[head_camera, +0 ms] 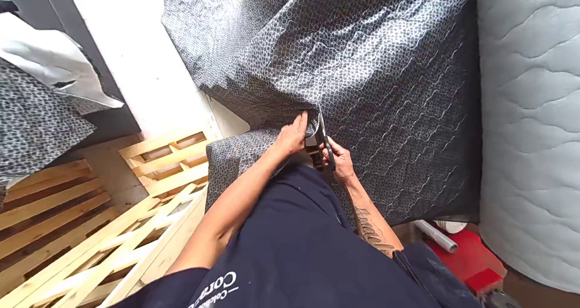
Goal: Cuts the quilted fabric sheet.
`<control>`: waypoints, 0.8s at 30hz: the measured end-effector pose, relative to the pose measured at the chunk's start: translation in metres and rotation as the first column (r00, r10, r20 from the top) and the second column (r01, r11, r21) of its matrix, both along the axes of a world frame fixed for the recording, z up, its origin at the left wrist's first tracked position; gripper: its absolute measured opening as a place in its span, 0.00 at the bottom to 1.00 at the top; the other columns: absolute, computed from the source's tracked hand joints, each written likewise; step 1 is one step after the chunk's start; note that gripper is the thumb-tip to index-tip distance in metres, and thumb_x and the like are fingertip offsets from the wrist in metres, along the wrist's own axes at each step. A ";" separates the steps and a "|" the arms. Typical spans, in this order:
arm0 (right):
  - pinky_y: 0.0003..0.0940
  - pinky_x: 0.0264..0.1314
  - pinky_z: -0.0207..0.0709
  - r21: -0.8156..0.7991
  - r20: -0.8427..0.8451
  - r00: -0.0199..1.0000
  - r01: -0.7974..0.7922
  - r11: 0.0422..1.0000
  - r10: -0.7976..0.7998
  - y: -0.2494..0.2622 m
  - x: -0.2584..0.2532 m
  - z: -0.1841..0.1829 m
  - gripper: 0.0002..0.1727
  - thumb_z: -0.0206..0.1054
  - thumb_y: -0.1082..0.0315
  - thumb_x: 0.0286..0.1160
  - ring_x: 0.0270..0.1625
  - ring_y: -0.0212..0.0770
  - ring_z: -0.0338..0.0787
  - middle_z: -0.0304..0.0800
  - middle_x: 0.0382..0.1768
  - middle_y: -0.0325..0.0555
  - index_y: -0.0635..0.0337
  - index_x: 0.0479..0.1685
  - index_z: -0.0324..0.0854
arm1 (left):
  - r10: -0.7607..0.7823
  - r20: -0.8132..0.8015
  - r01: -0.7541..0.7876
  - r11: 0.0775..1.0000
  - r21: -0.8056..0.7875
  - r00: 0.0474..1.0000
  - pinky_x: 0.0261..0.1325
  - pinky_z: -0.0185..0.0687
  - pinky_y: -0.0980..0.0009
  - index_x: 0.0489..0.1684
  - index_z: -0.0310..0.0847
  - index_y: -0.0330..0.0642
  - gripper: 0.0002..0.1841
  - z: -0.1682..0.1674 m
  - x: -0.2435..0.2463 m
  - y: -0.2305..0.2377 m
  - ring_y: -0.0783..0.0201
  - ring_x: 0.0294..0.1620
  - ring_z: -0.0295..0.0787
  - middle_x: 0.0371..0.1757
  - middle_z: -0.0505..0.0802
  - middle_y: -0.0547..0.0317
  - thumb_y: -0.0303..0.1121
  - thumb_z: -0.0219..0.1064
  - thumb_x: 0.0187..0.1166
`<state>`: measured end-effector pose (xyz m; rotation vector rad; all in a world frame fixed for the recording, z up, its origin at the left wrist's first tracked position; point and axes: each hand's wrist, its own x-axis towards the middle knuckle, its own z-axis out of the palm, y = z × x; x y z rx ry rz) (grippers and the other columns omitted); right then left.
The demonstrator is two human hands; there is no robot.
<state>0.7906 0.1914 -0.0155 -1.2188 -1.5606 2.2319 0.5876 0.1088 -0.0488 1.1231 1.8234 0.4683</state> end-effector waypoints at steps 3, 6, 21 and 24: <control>0.25 0.36 0.83 -0.005 -0.013 1.000 0.010 1.000 -0.011 -0.002 -0.003 -0.004 0.31 0.64 0.70 0.79 0.35 0.29 0.85 0.89 0.52 0.45 0.73 0.82 0.67 | -0.050 -0.036 0.050 0.999 0.007 0.998 0.57 0.84 0.33 0.81 0.70 0.39 0.29 0.000 -0.003 -0.020 0.33 0.57 0.91 0.57 0.92 0.34 0.22 0.61 0.75; 0.25 0.38 0.83 -0.012 -0.017 1.000 0.018 1.000 -0.018 -0.007 -0.009 -0.009 0.31 0.64 0.69 0.79 0.36 0.29 0.86 0.90 0.54 0.46 0.74 0.81 0.68 | -0.054 -0.090 0.058 0.997 0.047 0.994 0.47 0.85 0.33 0.63 0.83 0.40 0.18 0.019 -0.013 -0.052 0.35 0.49 0.94 0.47 0.94 0.39 0.25 0.59 0.76; 0.25 0.38 0.83 -0.040 -0.020 0.997 -0.072 0.997 0.072 0.033 -0.049 0.013 0.31 0.65 0.70 0.78 0.37 0.29 0.85 0.88 0.56 0.46 0.75 0.81 0.67 | -0.119 0.017 0.113 0.972 0.208 0.993 0.31 0.84 0.38 0.46 0.84 0.37 0.11 0.048 -0.055 -0.078 0.39 0.31 0.93 0.29 0.91 0.42 0.22 0.61 0.69; 0.25 0.33 0.84 -0.033 0.008 0.997 -0.079 0.996 0.079 0.036 -0.054 0.018 0.30 0.65 0.73 0.77 0.33 0.30 0.86 0.91 0.53 0.47 0.75 0.80 0.69 | -0.104 0.032 0.095 0.969 0.228 0.994 0.30 0.84 0.40 0.46 0.85 0.37 0.11 0.055 -0.067 -0.089 0.41 0.30 0.92 0.29 0.91 0.44 0.23 0.61 0.69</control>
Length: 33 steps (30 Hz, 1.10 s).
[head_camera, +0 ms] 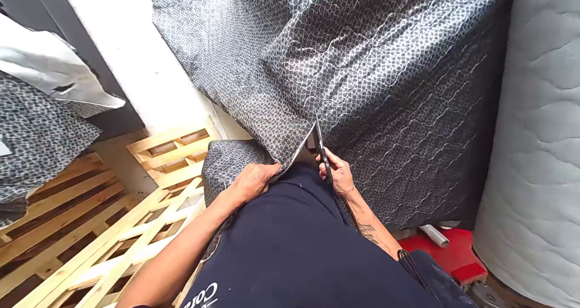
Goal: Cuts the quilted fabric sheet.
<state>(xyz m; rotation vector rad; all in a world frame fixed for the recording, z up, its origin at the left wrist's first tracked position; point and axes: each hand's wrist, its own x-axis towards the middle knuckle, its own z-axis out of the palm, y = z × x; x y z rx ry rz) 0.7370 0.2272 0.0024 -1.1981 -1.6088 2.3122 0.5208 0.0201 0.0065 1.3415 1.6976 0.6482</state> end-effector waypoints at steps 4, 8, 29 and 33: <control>0.24 0.41 0.83 0.006 -0.013 1.000 -0.017 1.000 0.017 0.008 -0.009 0.001 0.32 0.65 0.67 0.79 0.40 0.29 0.86 0.87 0.59 0.47 0.75 0.81 0.66 | 0.046 0.057 -0.047 0.999 0.017 0.997 0.32 0.85 0.42 0.45 0.85 0.38 0.11 0.004 -0.008 -0.017 0.45 0.32 0.93 0.31 0.92 0.46 0.25 0.59 0.70; 0.25 0.37 0.83 0.042 -0.001 1.000 -0.007 0.999 0.007 0.014 -0.028 0.007 0.31 0.66 0.71 0.77 0.37 0.30 0.86 0.89 0.55 0.47 0.75 0.80 0.68 | 0.034 0.003 -0.034 0.997 0.063 0.999 0.38 0.89 0.44 0.50 0.88 0.39 0.15 0.011 -0.015 -0.022 0.47 0.38 0.96 0.38 0.95 0.47 0.25 0.58 0.72; 0.26 0.35 0.84 0.105 0.008 0.999 -0.055 0.993 0.054 0.039 -0.077 0.010 0.31 0.67 0.70 0.78 0.35 0.30 0.86 0.90 0.54 0.48 0.75 0.80 0.69 | 0.080 -0.060 -0.076 0.995 0.071 0.995 0.39 0.91 0.56 0.48 0.91 0.44 0.18 0.050 -0.046 -0.088 0.58 0.38 0.96 0.39 0.97 0.57 0.30 0.53 0.70; 0.24 0.42 0.83 0.105 0.019 0.999 -0.039 0.994 0.037 0.043 -0.093 0.013 0.32 0.65 0.68 0.78 0.41 0.27 0.86 0.88 0.59 0.47 0.75 0.81 0.67 | 0.114 -0.025 -0.112 0.991 0.072 0.993 0.37 0.91 0.59 0.43 0.89 0.44 0.16 0.050 -0.061 -0.102 0.61 0.36 0.95 0.36 0.95 0.58 0.32 0.53 0.72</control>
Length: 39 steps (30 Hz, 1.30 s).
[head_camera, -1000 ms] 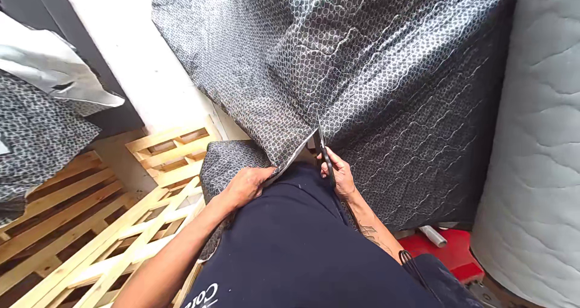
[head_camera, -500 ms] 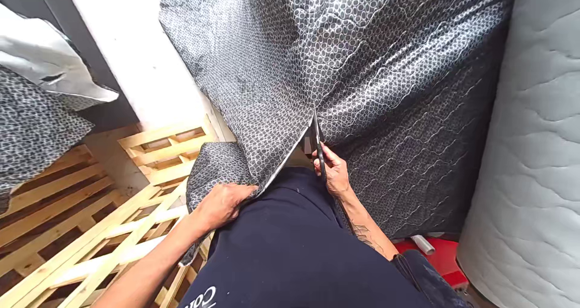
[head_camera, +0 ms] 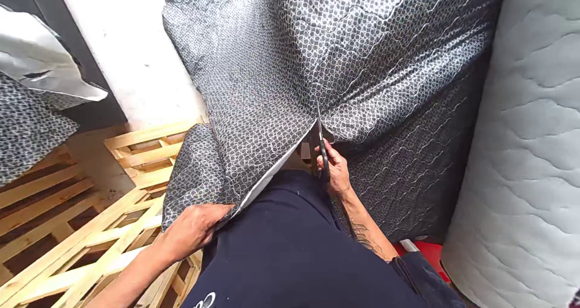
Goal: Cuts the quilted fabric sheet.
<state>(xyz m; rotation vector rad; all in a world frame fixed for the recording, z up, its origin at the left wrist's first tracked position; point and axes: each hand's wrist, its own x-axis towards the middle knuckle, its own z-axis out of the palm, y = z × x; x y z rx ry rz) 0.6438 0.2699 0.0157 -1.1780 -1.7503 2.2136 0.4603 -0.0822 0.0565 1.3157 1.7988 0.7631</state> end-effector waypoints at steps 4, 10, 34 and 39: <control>0.25 0.37 0.83 0.043 0.018 1.000 0.005 0.999 -0.006 0.005 -0.019 0.003 0.31 0.66 0.71 0.77 0.37 0.29 0.86 0.90 0.55 0.48 0.75 0.80 0.68 | -0.026 0.021 0.026 1.000 -0.012 0.999 0.37 0.91 0.58 0.42 0.90 0.47 0.16 0.001 -0.020 -0.006 0.62 0.36 0.95 0.36 0.96 0.61 0.34 0.54 0.72; 0.23 0.38 0.83 -0.005 0.027 0.999 0.029 1.000 -0.028 0.016 -0.046 0.004 0.31 0.64 0.71 0.79 0.36 0.27 0.85 0.89 0.55 0.44 0.75 0.81 0.67 | -0.007 0.032 0.007 1.000 0.007 0.999 0.32 0.90 0.59 0.38 0.89 0.47 0.14 0.001 -0.057 -0.023 0.63 0.32 0.94 0.33 0.94 0.62 0.35 0.53 0.71; 0.25 0.36 0.82 0.038 0.095 0.995 0.024 0.999 -0.028 0.043 -0.135 0.002 0.31 0.66 0.73 0.78 0.37 0.30 0.85 0.88 0.52 0.46 0.72 0.81 0.68 | 0.185 0.382 -0.078 0.957 -0.279 0.906 0.31 0.82 0.65 0.26 0.88 0.43 0.10 0.004 -0.128 -0.090 0.73 0.24 0.86 0.22 0.89 0.63 0.34 0.60 0.63; 0.23 0.40 0.82 -0.021 0.019 0.999 0.035 0.999 -0.035 0.055 -0.148 -0.006 0.31 0.66 0.69 0.77 0.39 0.28 0.85 0.87 0.56 0.45 0.73 0.80 0.69 | 0.301 0.578 0.042 0.863 -0.504 0.759 0.31 0.81 0.74 0.24 0.87 0.45 0.06 0.000 -0.162 -0.076 0.82 0.24 0.82 0.22 0.88 0.73 0.30 0.63 0.65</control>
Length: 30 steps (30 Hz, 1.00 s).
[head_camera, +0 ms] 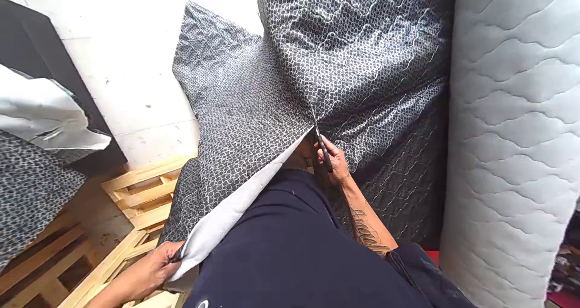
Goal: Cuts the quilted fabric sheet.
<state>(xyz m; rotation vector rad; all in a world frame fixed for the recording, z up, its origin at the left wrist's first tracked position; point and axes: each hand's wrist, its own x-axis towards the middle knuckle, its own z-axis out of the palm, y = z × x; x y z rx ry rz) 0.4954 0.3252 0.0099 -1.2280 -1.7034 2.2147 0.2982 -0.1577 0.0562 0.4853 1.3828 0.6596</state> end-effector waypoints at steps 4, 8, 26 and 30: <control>0.24 0.33 0.82 -0.004 0.010 1.000 -0.005 1.000 0.005 -0.005 -0.003 0.003 0.31 0.66 0.73 0.77 0.34 0.29 0.85 0.90 0.50 0.46 0.74 0.80 0.69 | -0.140 0.135 0.161 0.975 -0.153 0.981 0.35 0.82 0.65 0.26 0.86 0.39 0.05 0.006 -0.041 0.009 0.72 0.25 0.84 0.23 0.88 0.64 0.22 0.64 0.67; 0.23 0.40 0.82 -0.052 -0.009 1.000 0.012 0.999 -0.012 -0.005 -0.012 -0.005 0.32 0.65 0.71 0.78 0.39 0.28 0.85 0.88 0.57 0.47 0.74 0.82 0.66 | -0.373 0.258 0.427 0.882 -0.198 0.891 0.40 0.83 0.57 0.28 0.86 0.35 0.06 -0.013 -0.065 0.023 0.63 0.29 0.87 0.25 0.89 0.56 0.17 0.64 0.70; 0.25 0.35 0.83 -0.092 0.066 0.996 -0.060 0.994 0.066 0.019 -0.027 0.003 0.30 0.64 0.70 0.80 0.36 0.30 0.85 0.89 0.54 0.46 0.72 0.82 0.68 | -0.123 -0.646 0.336 0.916 0.217 0.753 0.80 0.61 0.29 0.81 0.71 0.37 0.33 -0.133 -0.067 0.423 0.38 0.76 0.80 0.72 0.87 0.39 0.30 0.70 0.72; 0.24 0.52 0.82 -0.037 0.126 0.977 -0.166 0.985 0.170 0.016 -0.002 0.003 0.33 0.67 0.58 0.76 0.49 0.29 0.86 0.86 0.58 0.46 0.72 0.77 0.69 | -0.148 -0.698 0.358 0.919 0.164 0.701 0.44 0.84 0.33 0.54 0.85 0.36 0.14 -0.119 -0.068 0.397 0.34 0.47 0.93 0.46 0.93 0.38 0.26 0.63 0.72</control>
